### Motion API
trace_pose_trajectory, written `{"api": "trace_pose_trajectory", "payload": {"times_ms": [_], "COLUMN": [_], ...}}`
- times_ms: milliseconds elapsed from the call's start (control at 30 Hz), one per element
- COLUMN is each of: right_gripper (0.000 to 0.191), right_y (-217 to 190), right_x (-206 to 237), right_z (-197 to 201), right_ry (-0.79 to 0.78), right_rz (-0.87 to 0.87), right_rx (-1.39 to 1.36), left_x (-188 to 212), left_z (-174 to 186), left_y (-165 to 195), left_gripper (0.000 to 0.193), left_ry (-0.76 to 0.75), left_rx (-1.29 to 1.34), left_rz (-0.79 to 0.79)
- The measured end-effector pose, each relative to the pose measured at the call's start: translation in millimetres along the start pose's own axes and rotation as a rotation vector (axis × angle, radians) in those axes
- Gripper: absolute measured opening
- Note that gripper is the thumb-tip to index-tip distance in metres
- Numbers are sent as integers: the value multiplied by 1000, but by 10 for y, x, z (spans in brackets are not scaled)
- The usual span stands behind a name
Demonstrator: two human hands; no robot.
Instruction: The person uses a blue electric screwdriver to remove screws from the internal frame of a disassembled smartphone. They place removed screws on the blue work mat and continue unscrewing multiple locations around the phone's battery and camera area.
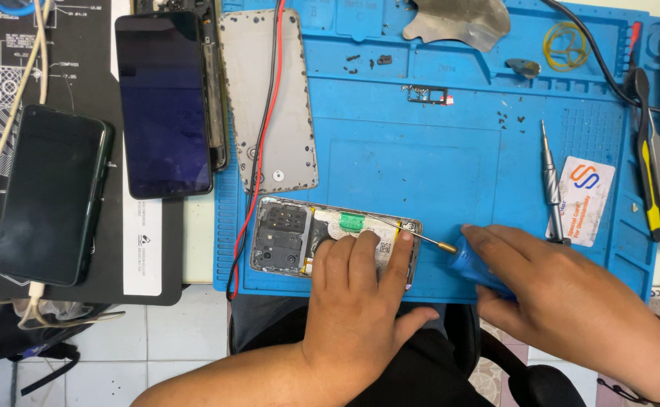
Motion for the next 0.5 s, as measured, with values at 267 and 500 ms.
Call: {"api": "trace_pose_trajectory", "payload": {"times_ms": [267, 500], "right_gripper": [69, 71], "right_y": [-94, -59], "right_x": [28, 52], "right_z": [-20, 3], "right_ry": [61, -8], "right_rz": [31, -93], "right_rx": [-17, 31], "left_x": [14, 4], "left_z": [89, 75], "left_y": [-15, -40], "left_gripper": [96, 95], "left_ry": [-31, -24], "left_rx": [12, -23], "left_rz": [-17, -24]}}
Point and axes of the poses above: each hand's wrist, its own x-axis away from the middle knuckle, its own z-axis out of the back of the hand, y = z × x, the point moved 2 cm from there along -x, towards the middle knuckle, and after that the axes turned 11 degrees about -y, right-handed, at the moved point
